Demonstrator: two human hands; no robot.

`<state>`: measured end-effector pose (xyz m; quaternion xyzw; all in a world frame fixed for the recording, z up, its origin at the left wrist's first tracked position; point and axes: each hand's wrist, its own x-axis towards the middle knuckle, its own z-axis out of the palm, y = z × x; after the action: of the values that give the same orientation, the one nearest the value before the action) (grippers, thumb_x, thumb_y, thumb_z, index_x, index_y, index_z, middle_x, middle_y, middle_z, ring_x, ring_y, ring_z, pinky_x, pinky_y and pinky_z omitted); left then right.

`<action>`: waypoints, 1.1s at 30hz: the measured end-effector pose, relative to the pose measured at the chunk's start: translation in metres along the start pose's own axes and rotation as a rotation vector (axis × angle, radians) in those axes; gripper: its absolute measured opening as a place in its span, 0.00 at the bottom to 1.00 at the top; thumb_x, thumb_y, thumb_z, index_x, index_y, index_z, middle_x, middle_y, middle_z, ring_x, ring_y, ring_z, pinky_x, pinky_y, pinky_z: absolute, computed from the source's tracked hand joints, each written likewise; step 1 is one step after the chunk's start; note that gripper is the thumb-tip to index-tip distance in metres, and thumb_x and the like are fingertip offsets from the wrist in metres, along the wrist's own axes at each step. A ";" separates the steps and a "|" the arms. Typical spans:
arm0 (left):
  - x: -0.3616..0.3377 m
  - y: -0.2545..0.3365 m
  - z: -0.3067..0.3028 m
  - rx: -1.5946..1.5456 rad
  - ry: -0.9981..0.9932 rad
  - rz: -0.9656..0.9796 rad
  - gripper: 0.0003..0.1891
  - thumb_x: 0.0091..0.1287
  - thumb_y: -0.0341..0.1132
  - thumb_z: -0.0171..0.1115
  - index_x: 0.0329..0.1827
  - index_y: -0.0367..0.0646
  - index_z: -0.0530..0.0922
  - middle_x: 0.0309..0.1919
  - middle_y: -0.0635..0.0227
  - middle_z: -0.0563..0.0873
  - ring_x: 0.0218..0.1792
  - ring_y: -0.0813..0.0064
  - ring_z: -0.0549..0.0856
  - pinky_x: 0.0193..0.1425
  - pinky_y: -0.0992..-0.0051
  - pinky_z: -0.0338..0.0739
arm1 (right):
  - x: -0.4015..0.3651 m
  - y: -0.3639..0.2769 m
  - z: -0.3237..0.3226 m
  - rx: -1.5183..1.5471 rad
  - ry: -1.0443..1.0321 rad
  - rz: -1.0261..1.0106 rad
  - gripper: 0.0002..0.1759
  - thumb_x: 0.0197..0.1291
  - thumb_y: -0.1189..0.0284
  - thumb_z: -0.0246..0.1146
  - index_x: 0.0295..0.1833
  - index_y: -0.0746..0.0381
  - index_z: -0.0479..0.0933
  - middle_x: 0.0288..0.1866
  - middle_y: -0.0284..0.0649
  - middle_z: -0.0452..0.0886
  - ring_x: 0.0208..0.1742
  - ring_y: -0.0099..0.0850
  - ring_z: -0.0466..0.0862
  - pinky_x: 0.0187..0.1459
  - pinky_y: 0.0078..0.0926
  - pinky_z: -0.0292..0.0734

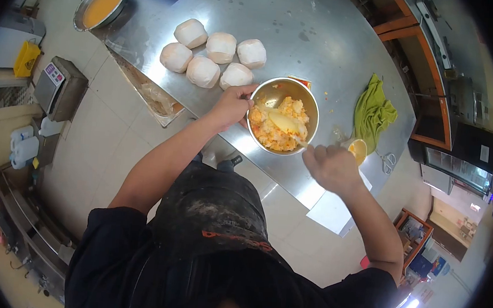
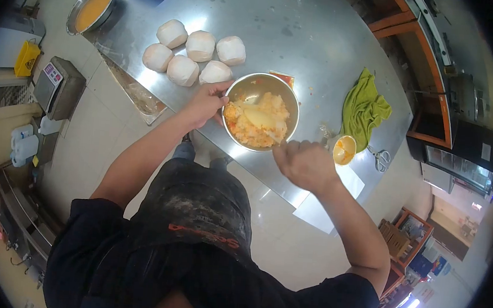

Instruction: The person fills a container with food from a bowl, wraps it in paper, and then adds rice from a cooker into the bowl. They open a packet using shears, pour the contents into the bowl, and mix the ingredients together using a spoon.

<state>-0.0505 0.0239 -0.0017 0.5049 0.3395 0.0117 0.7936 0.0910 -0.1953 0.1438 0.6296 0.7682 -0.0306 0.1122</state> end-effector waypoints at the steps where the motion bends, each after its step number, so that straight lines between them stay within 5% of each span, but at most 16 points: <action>1: 0.000 0.000 0.001 -0.005 0.007 0.003 0.25 0.71 0.20 0.48 0.71 0.40 0.69 0.49 0.61 0.82 0.38 0.72 0.87 0.27 0.75 0.88 | -0.003 -0.007 -0.002 -0.003 -0.014 0.027 0.04 0.54 0.73 0.58 0.33 0.61 0.71 0.21 0.38 0.74 0.19 0.34 0.79 0.19 0.35 0.75; 12: -0.016 -0.009 0.014 -0.115 -0.011 0.018 0.26 0.71 0.21 0.46 0.73 0.43 0.65 0.54 0.63 0.75 0.50 0.66 0.84 0.38 0.68 0.91 | 0.016 -0.039 0.029 0.151 -0.077 0.371 0.02 0.54 0.75 0.57 0.33 0.62 0.73 0.24 0.45 0.80 0.23 0.42 0.84 0.24 0.38 0.78; 18: -0.030 -0.008 0.017 -0.164 0.000 0.019 0.31 0.71 0.20 0.44 0.78 0.47 0.56 0.59 0.59 0.71 0.58 0.61 0.79 0.46 0.64 0.90 | 0.017 -0.059 -0.064 0.133 -0.102 0.726 0.04 0.52 0.77 0.58 0.35 0.63 0.75 0.22 0.45 0.81 0.22 0.44 0.83 0.25 0.40 0.79; 23: -0.038 -0.011 0.030 -0.144 0.055 0.050 0.32 0.70 0.19 0.45 0.78 0.47 0.55 0.58 0.59 0.69 0.57 0.60 0.79 0.46 0.65 0.90 | 0.053 -0.093 0.045 0.320 -0.115 0.802 0.06 0.57 0.77 0.55 0.38 0.64 0.76 0.27 0.48 0.83 0.28 0.43 0.86 0.29 0.44 0.80; 26: -0.035 -0.015 0.035 -0.165 0.116 0.068 0.34 0.70 0.18 0.46 0.79 0.47 0.54 0.56 0.61 0.69 0.55 0.62 0.80 0.45 0.65 0.90 | 0.062 -0.068 0.046 0.288 -0.077 0.799 0.06 0.58 0.76 0.55 0.38 0.64 0.76 0.27 0.49 0.83 0.31 0.42 0.87 0.30 0.44 0.80; 29: -0.031 -0.018 0.037 -0.183 0.136 0.085 0.36 0.69 0.18 0.48 0.79 0.48 0.51 0.52 0.63 0.68 0.51 0.64 0.80 0.43 0.66 0.91 | 0.045 -0.056 -0.023 0.238 -0.082 0.892 0.06 0.60 0.76 0.54 0.38 0.65 0.76 0.28 0.51 0.84 0.31 0.43 0.87 0.31 0.44 0.80; 33: -0.038 -0.021 0.047 -0.165 0.171 0.085 0.40 0.68 0.17 0.49 0.81 0.51 0.45 0.46 0.68 0.70 0.42 0.74 0.80 0.37 0.71 0.91 | 0.062 -0.057 0.028 0.250 0.063 0.985 0.07 0.61 0.76 0.53 0.40 0.66 0.76 0.27 0.51 0.83 0.31 0.46 0.87 0.31 0.45 0.80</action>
<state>-0.0604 -0.0377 0.0136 0.4488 0.3821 0.1161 0.7994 0.0279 -0.1524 0.0983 0.9262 0.3738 -0.0467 0.0141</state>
